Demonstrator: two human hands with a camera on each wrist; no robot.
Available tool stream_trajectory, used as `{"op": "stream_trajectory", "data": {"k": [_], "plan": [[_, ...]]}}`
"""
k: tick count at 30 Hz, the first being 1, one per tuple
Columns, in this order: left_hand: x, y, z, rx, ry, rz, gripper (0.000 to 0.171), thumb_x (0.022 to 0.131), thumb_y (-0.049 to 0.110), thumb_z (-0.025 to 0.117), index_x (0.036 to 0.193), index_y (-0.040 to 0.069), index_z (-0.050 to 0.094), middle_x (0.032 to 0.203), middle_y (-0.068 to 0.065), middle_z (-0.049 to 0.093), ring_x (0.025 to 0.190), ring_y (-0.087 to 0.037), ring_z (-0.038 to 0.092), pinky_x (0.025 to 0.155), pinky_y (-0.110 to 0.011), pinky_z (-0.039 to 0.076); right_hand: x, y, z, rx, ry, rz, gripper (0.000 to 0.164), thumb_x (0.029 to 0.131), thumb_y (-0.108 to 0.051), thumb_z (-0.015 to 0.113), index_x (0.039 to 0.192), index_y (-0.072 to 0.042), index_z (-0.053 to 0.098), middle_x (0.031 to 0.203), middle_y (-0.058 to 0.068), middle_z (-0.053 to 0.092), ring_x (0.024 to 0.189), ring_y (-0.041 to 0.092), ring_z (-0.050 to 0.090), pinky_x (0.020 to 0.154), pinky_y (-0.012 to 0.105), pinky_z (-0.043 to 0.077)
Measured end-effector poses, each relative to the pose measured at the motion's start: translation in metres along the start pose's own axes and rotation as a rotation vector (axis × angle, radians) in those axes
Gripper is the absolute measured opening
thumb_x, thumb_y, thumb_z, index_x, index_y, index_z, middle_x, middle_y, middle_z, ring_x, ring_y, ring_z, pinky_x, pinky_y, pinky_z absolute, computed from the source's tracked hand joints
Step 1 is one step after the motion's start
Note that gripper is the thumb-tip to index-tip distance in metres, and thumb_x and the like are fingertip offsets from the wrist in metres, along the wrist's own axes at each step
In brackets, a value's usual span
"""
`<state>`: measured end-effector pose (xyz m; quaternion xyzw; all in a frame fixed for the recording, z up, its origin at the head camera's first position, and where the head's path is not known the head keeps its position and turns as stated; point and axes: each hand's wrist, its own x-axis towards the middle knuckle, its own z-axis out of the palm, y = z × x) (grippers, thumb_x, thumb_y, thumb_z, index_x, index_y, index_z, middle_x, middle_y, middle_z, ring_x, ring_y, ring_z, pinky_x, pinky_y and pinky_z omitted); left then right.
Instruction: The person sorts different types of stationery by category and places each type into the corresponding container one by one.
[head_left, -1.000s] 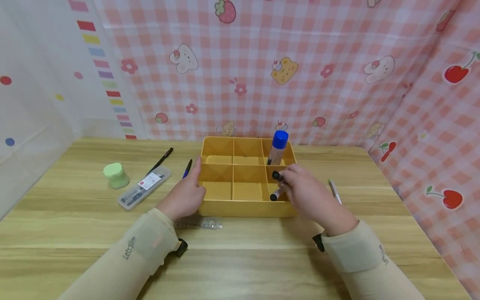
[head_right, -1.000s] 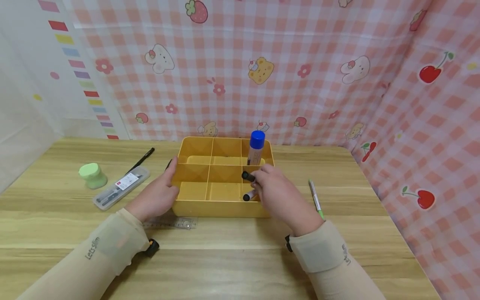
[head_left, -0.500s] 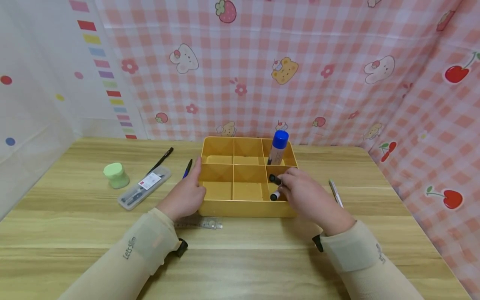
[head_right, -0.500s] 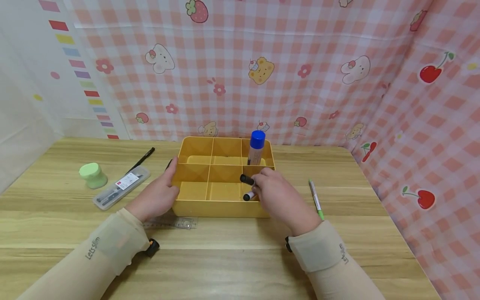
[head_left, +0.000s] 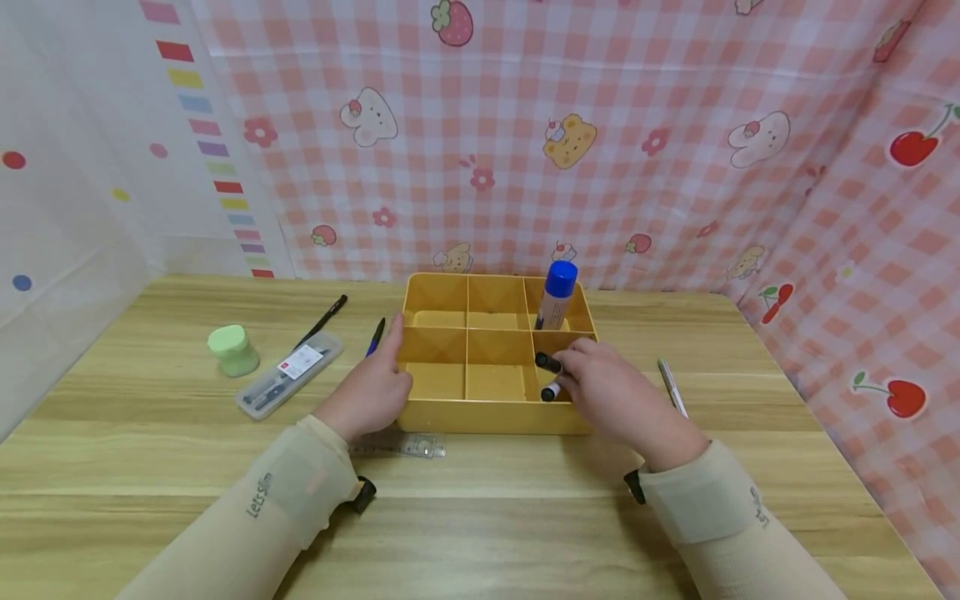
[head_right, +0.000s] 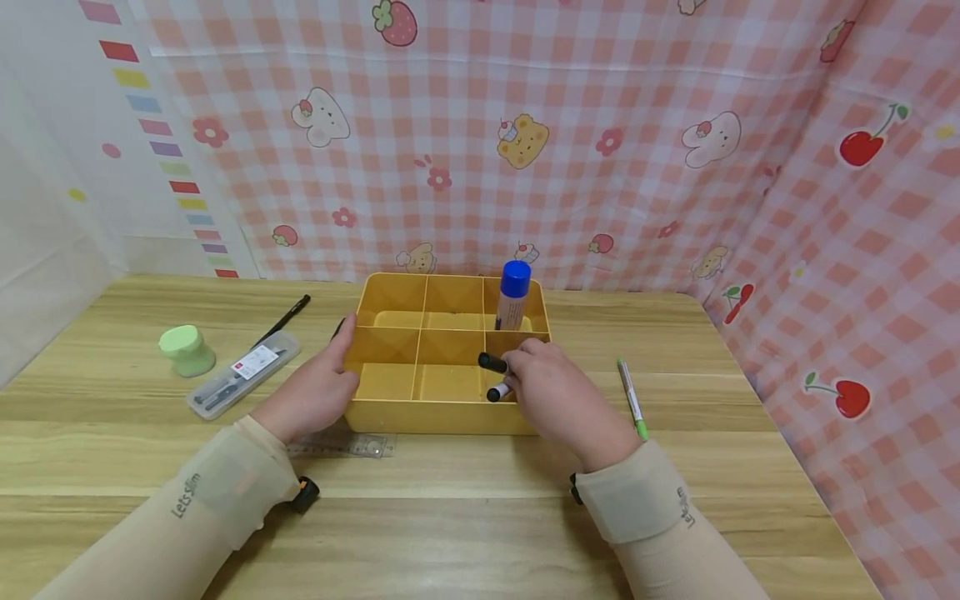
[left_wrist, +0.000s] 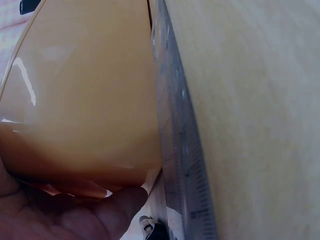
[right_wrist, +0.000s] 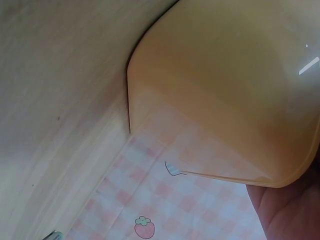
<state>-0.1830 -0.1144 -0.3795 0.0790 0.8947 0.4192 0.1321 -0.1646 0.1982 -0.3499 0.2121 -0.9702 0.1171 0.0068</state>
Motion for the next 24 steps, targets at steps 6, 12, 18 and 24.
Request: {"op": "stream_trajectory", "data": {"k": [6, 12, 18, 24], "plan": [[0.0003, 0.0003, 0.0001, -0.001, -0.002, 0.007, 0.082, 0.104, 0.01, 0.033, 0.167, 0.018, -0.018, 0.178, -0.01, -0.002, 0.164, -0.033, 0.009, 0.132, -0.056, 0.011, -0.0003, 0.0007, 0.0005, 0.003, -0.003, -0.007, 0.024, 0.106, -0.013, 0.061, 0.126, -0.003, 0.072, 0.115, 0.007, 0.069, 0.101, 0.024, 0.063, 0.094, 0.046, 0.058], [0.0003, 0.0, 0.0002, -0.007, -0.004, 0.012, 0.082, 0.104, 0.01, 0.033, 0.167, 0.018, -0.019, 0.178, -0.009, -0.003, 0.164, -0.033, 0.008, 0.132, -0.056, 0.01, -0.0003, 0.0015, 0.0011, 0.017, -0.005, -0.003, 0.025, 0.106, -0.013, 0.061, 0.127, -0.003, 0.071, 0.118, 0.008, 0.069, 0.104, 0.025, 0.064, 0.097, 0.047, 0.058], [0.0005, -0.0006, 0.0005, -0.014, -0.003, 0.012, 0.082, 0.104, 0.009, 0.033, 0.167, 0.02, -0.019, 0.178, -0.009, -0.003, 0.164, -0.032, 0.009, 0.132, -0.056, 0.011, -0.0006, 0.002, 0.0019, 0.026, 0.003, -0.004, 0.025, 0.107, -0.012, 0.06, 0.128, -0.002, 0.071, 0.118, 0.008, 0.069, 0.105, 0.025, 0.064, 0.098, 0.047, 0.058], [0.0005, -0.0012, 0.0004, -0.011, -0.003, 0.011, 0.082, 0.104, 0.01, 0.033, 0.167, 0.02, -0.02, 0.178, -0.009, -0.002, 0.164, -0.032, 0.009, 0.132, -0.056, 0.011, -0.0001, 0.0014, 0.0015, 0.034, -0.007, 0.01, 0.028, 0.107, -0.012, 0.059, 0.131, -0.002, 0.069, 0.121, 0.009, 0.069, 0.109, 0.026, 0.064, 0.101, 0.049, 0.057]]}}
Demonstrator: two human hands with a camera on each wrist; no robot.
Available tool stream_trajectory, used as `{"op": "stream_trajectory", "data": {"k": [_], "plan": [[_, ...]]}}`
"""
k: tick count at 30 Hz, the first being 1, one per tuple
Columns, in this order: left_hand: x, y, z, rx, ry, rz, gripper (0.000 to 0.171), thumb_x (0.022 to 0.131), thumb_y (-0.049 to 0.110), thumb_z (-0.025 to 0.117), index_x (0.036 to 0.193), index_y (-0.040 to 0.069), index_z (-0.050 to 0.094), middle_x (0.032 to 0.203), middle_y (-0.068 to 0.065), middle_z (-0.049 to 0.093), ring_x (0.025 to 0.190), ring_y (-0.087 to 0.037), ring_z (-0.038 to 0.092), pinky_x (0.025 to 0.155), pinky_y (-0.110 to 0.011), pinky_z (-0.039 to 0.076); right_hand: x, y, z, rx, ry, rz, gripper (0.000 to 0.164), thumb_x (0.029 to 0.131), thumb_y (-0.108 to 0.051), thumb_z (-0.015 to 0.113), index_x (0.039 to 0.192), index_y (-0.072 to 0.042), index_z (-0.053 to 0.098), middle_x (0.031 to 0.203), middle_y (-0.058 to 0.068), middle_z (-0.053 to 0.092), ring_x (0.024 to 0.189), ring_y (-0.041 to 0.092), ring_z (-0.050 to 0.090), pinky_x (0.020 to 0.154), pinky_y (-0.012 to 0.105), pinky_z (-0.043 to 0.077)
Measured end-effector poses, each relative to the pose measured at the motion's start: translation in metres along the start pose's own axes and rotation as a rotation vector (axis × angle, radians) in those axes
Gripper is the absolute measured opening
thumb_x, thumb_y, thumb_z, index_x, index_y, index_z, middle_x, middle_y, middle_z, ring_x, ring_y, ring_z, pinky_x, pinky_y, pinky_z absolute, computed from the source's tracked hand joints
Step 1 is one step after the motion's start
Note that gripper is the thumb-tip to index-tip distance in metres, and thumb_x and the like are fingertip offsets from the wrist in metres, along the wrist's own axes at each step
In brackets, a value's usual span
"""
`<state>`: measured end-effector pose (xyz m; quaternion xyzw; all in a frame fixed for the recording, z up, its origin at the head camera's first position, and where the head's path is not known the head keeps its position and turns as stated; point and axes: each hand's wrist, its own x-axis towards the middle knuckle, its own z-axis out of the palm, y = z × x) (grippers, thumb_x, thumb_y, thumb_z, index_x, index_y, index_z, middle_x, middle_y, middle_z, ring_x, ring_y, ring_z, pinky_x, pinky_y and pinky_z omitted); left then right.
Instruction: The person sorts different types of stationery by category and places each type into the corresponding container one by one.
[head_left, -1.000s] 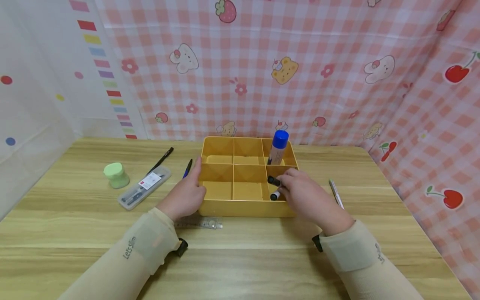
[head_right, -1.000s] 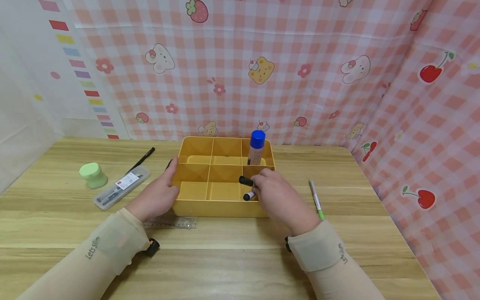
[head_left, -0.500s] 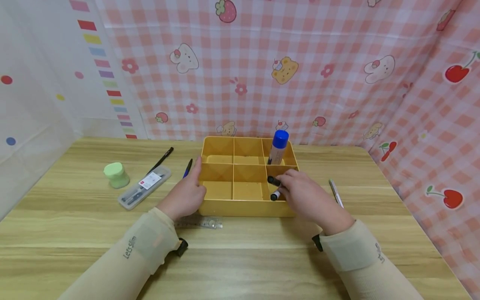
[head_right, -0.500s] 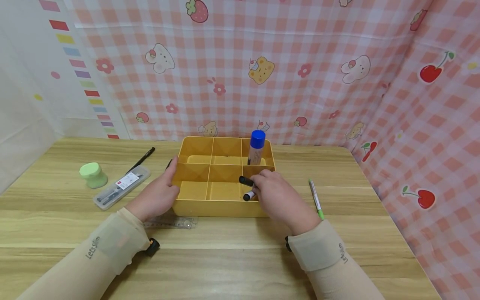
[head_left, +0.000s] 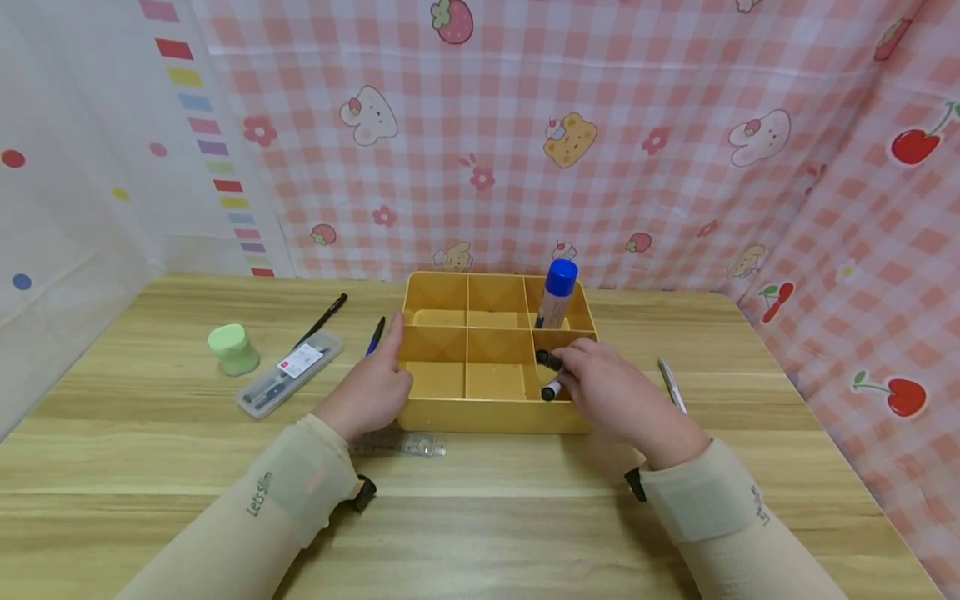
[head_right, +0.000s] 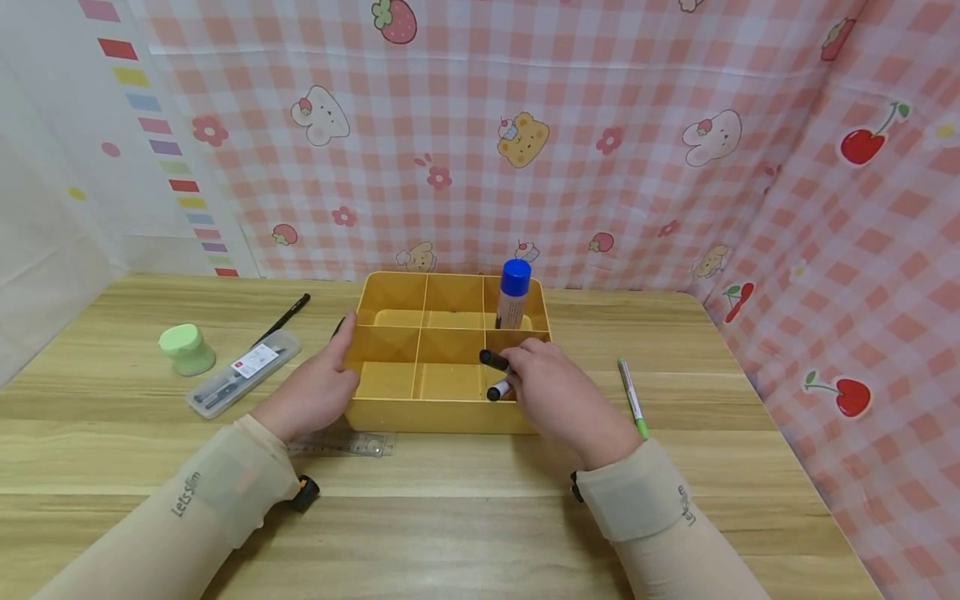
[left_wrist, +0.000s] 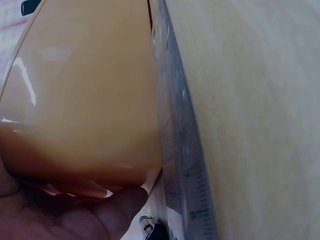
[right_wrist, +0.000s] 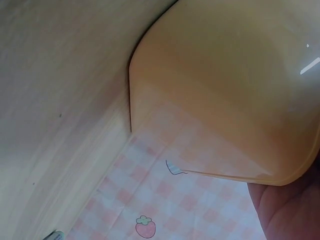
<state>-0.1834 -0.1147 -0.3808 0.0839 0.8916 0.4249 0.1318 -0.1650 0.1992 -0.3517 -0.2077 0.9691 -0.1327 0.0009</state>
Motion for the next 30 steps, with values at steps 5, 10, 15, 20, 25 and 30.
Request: {"op": "stream_trajectory", "data": {"k": [5, 10, 15, 20, 25, 30], "plan": [[-0.0002, 0.0, 0.0001, 0.008, 0.002, 0.0, 0.082, 0.104, 0.011, 0.033, 0.167, 0.02, -0.019, 0.178, -0.01, -0.001, 0.163, -0.033, 0.012, 0.132, -0.056, 0.013, 0.0001, -0.0002, -0.0002, 0.007, -0.007, 0.009, 0.029, 0.108, -0.012, 0.057, 0.132, -0.001, 0.068, 0.124, 0.01, 0.069, 0.112, 0.027, 0.064, 0.102, 0.05, 0.056], [0.0, -0.0003, 0.0001, 0.009, 0.005, 0.002, 0.082, 0.105, 0.01, 0.033, 0.167, 0.02, -0.019, 0.178, -0.01, -0.001, 0.163, -0.033, 0.011, 0.132, -0.056, 0.012, 0.0003, 0.0002, 0.0004, 0.001, -0.006, 0.004, 0.029, 0.108, -0.012, 0.057, 0.133, -0.001, 0.068, 0.124, 0.011, 0.069, 0.113, 0.028, 0.065, 0.103, 0.05, 0.056], [0.0007, -0.001, 0.0, 0.004, 0.005, -0.005, 0.081, 0.105, 0.01, 0.033, 0.167, 0.02, -0.018, 0.178, -0.009, -0.001, 0.164, -0.032, 0.01, 0.132, -0.056, 0.012, 0.0006, 0.0005, 0.001, -0.003, -0.005, 0.007, 0.03, 0.108, -0.012, 0.057, 0.133, -0.001, 0.068, 0.125, 0.011, 0.069, 0.114, 0.028, 0.065, 0.103, 0.051, 0.056], [0.0006, -0.0006, 0.0, -0.001, 0.005, -0.008, 0.082, 0.104, 0.011, 0.033, 0.167, 0.021, -0.018, 0.178, -0.01, 0.0, 0.163, -0.032, 0.011, 0.132, -0.056, 0.012, 0.0009, 0.0006, 0.0013, -0.006, -0.001, 0.003, 0.029, 0.108, -0.012, 0.058, 0.133, 0.0, 0.068, 0.125, 0.011, 0.069, 0.113, 0.028, 0.065, 0.103, 0.05, 0.056], [-0.0001, -0.0006, -0.0003, 0.004, 0.008, -0.007, 0.082, 0.104, 0.011, 0.034, 0.167, 0.021, -0.018, 0.178, -0.01, 0.002, 0.163, -0.033, 0.012, 0.131, -0.056, 0.013, 0.0011, 0.0002, 0.0011, -0.001, -0.011, 0.015, 0.03, 0.108, -0.012, 0.057, 0.134, -0.001, 0.067, 0.127, 0.011, 0.069, 0.115, 0.029, 0.064, 0.104, 0.051, 0.056], [-0.0005, -0.0004, -0.0005, 0.007, 0.008, -0.008, 0.082, 0.105, 0.012, 0.034, 0.167, 0.021, -0.018, 0.178, -0.01, 0.001, 0.163, -0.033, 0.012, 0.131, -0.056, 0.014, 0.001, -0.0002, 0.0007, -0.002, -0.013, 0.014, 0.03, 0.108, -0.012, 0.056, 0.134, 0.0, 0.067, 0.127, 0.012, 0.068, 0.116, 0.029, 0.064, 0.104, 0.051, 0.056]]}}
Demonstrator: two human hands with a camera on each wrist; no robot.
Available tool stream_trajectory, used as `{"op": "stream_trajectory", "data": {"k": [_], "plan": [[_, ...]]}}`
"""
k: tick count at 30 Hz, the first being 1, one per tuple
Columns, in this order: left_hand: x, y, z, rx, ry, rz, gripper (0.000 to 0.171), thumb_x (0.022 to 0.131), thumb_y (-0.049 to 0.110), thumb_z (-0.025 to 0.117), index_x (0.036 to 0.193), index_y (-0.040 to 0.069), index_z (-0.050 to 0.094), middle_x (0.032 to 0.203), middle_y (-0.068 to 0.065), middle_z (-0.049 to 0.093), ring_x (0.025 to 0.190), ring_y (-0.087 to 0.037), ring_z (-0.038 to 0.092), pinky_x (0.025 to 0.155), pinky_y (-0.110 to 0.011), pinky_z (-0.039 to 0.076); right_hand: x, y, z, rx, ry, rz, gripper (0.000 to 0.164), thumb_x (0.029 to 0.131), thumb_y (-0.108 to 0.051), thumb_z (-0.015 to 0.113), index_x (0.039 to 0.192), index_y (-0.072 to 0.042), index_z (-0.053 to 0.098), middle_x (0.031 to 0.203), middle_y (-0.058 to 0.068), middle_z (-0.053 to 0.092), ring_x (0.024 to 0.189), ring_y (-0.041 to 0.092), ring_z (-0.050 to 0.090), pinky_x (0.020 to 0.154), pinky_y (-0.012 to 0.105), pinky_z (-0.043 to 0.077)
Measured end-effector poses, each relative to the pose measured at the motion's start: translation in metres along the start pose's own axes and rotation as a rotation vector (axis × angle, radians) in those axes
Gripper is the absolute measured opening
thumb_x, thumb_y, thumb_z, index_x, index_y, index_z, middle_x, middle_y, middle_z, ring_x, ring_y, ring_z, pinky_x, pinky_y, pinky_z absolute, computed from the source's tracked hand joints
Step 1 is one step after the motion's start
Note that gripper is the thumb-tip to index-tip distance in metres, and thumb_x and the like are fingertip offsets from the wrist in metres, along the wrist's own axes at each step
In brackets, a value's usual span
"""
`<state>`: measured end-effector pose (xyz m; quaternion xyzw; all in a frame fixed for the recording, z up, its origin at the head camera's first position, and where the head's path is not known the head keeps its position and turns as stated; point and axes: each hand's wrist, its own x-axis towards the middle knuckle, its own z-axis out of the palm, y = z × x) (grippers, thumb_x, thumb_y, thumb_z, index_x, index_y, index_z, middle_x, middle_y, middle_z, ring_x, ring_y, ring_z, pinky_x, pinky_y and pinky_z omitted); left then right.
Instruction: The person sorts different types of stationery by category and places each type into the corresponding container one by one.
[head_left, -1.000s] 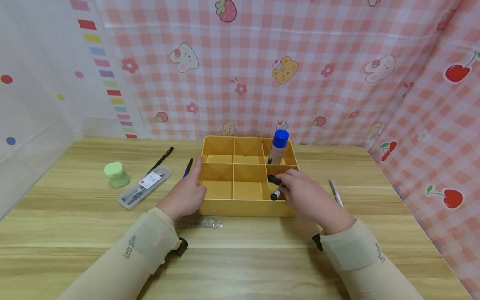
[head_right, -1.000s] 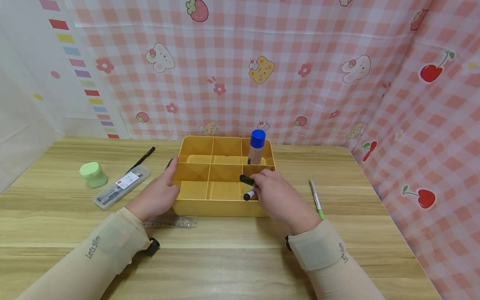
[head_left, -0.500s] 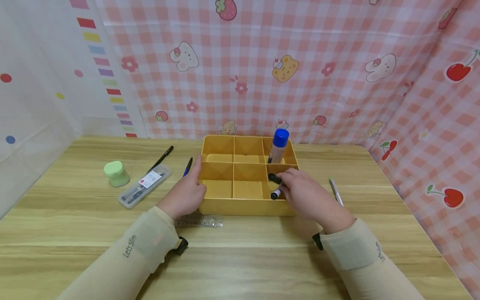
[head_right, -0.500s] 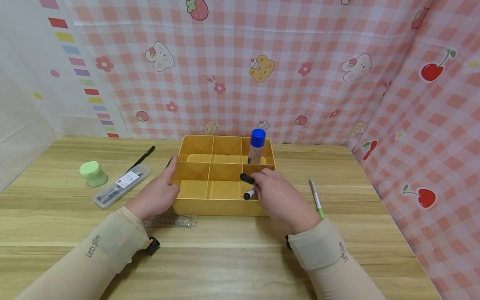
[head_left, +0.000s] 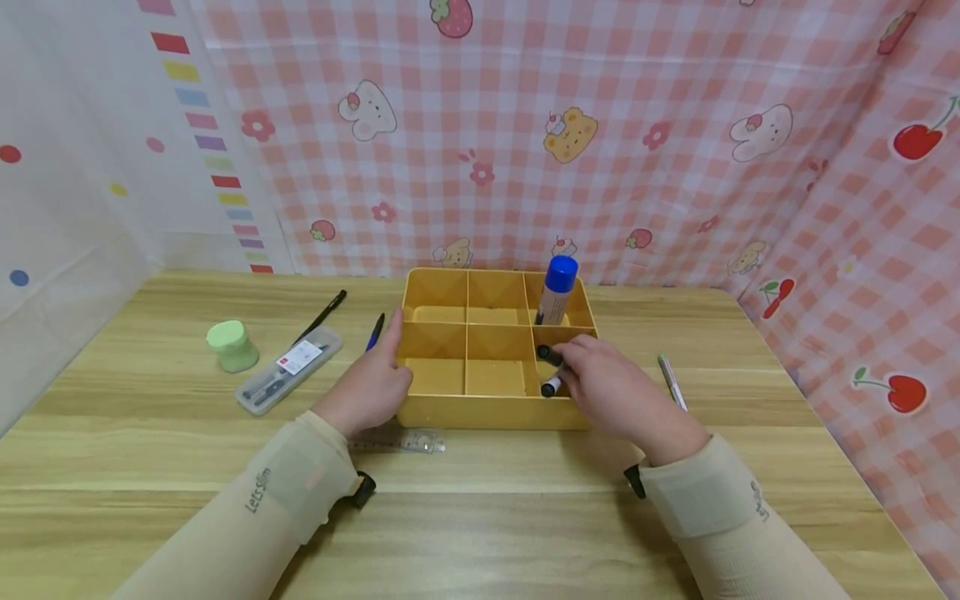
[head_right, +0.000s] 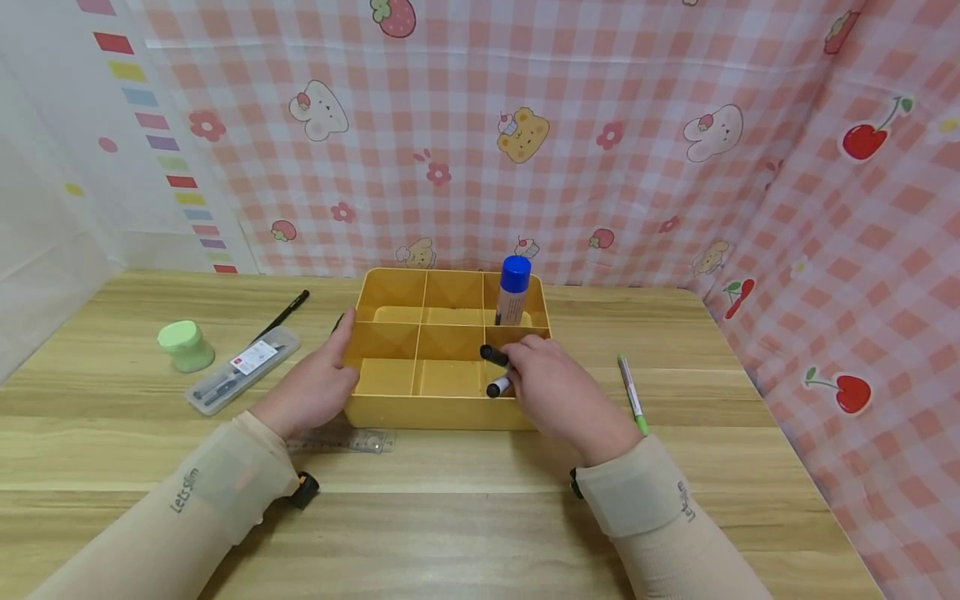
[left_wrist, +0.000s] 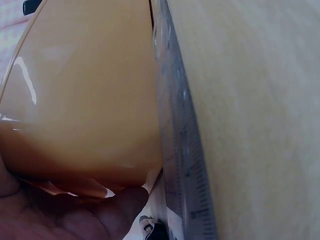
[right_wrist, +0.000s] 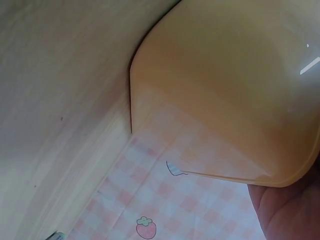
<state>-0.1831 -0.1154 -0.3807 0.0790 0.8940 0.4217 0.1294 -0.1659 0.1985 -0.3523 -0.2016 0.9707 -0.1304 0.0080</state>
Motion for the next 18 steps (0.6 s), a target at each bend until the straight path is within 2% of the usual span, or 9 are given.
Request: {"op": "stream_trajectory", "data": {"k": [18], "plan": [[-0.0007, 0.0005, 0.0001, -0.005, 0.001, 0.003, 0.083, 0.104, 0.012, 0.035, 0.168, 0.021, -0.017, 0.178, -0.011, 0.004, 0.163, -0.034, 0.014, 0.131, -0.058, 0.015, -0.0004, -0.0007, 0.0, 0.005, 0.005, 0.006, 0.032, 0.109, -0.012, 0.055, 0.137, 0.0, 0.065, 0.131, 0.012, 0.068, 0.121, 0.031, 0.064, 0.107, 0.052, 0.054]]}}
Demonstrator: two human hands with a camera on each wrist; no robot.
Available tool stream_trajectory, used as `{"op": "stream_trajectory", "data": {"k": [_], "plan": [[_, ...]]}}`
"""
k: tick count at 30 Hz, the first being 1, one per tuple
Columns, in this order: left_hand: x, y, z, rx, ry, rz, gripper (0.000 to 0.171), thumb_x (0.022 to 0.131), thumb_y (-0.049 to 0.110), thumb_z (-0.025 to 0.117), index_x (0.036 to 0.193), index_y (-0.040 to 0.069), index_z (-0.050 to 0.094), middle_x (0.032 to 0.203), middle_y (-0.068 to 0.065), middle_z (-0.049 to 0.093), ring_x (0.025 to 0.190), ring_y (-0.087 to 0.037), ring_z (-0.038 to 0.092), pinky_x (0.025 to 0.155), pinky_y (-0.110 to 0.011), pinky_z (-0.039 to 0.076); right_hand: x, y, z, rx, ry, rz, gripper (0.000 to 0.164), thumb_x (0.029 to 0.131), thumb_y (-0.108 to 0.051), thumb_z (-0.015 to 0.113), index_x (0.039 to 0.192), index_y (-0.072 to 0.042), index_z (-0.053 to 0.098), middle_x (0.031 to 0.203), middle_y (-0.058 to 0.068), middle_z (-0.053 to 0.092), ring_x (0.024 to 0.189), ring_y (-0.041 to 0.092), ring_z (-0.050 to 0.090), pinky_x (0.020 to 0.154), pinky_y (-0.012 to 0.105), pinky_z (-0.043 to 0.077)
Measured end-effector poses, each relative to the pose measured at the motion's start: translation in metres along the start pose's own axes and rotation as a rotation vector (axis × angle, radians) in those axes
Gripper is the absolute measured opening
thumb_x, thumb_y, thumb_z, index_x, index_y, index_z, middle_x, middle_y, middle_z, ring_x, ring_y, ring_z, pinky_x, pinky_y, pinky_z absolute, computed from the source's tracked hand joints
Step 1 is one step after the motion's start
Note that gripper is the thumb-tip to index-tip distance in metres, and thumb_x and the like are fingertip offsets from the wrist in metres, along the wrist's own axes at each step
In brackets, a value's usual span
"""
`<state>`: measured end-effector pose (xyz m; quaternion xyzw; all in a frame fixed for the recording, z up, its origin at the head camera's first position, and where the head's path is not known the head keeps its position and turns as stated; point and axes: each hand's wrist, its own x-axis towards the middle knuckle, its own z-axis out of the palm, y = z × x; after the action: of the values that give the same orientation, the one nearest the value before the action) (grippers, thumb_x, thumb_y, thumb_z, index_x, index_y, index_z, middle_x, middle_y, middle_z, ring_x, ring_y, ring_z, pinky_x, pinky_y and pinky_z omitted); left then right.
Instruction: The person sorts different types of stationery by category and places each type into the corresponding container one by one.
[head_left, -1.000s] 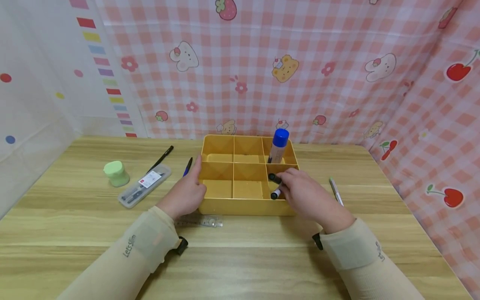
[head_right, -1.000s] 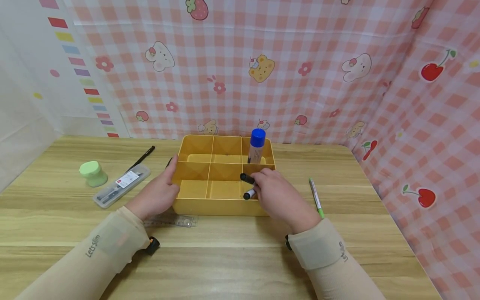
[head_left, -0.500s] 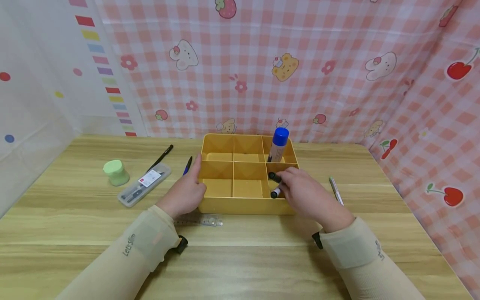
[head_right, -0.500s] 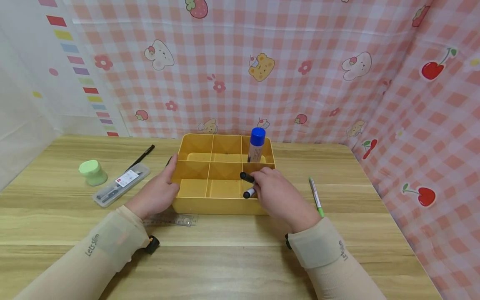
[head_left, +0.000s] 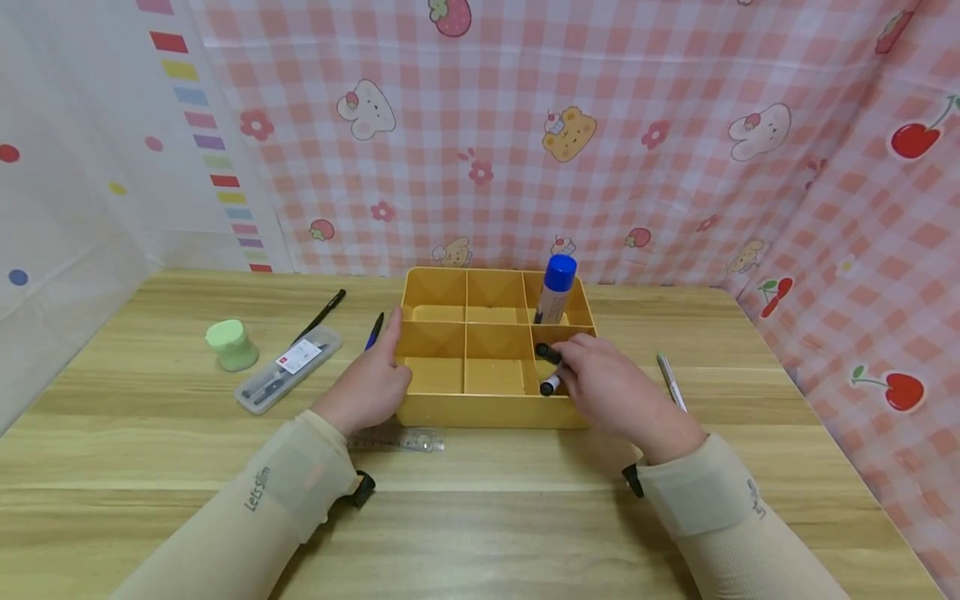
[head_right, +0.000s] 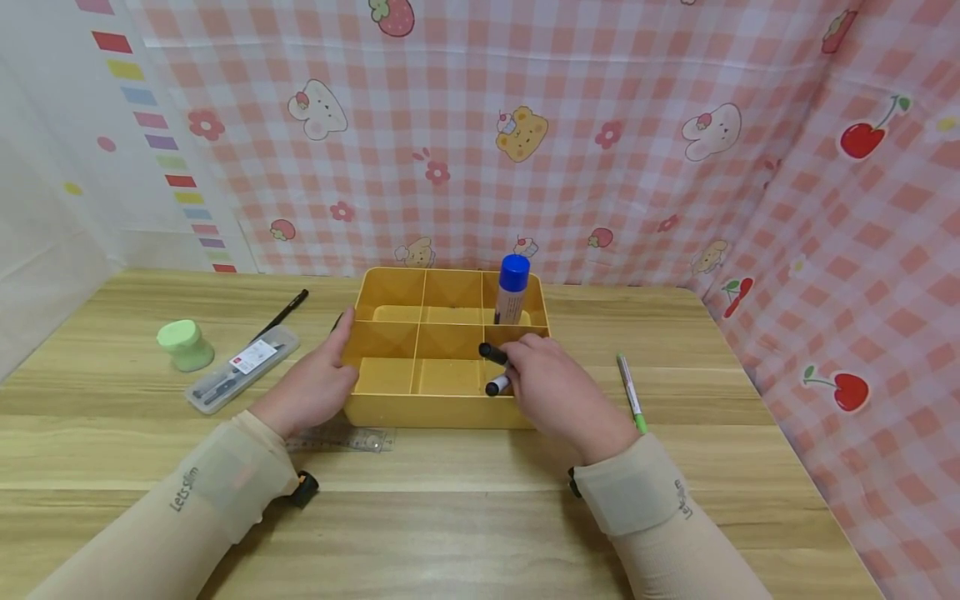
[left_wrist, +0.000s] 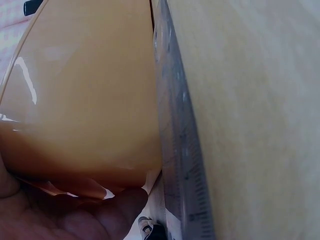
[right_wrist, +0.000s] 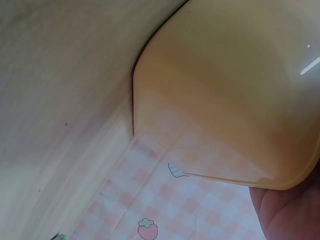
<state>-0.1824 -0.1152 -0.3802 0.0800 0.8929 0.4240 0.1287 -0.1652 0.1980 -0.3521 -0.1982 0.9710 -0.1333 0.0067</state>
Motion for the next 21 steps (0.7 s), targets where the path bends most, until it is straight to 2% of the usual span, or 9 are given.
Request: {"op": "stream_trajectory", "data": {"k": [21], "plan": [[0.0014, -0.0025, 0.0006, -0.007, 0.003, 0.006, 0.083, 0.104, 0.011, 0.035, 0.168, 0.021, -0.017, 0.178, -0.014, 0.007, 0.162, -0.035, 0.017, 0.131, -0.057, 0.015, 0.001, 0.0009, 0.0005, 0.005, 0.001, 0.0, 0.031, 0.109, -0.011, 0.055, 0.135, 0.0, 0.066, 0.13, 0.012, 0.069, 0.12, 0.031, 0.063, 0.107, 0.052, 0.053]]}}
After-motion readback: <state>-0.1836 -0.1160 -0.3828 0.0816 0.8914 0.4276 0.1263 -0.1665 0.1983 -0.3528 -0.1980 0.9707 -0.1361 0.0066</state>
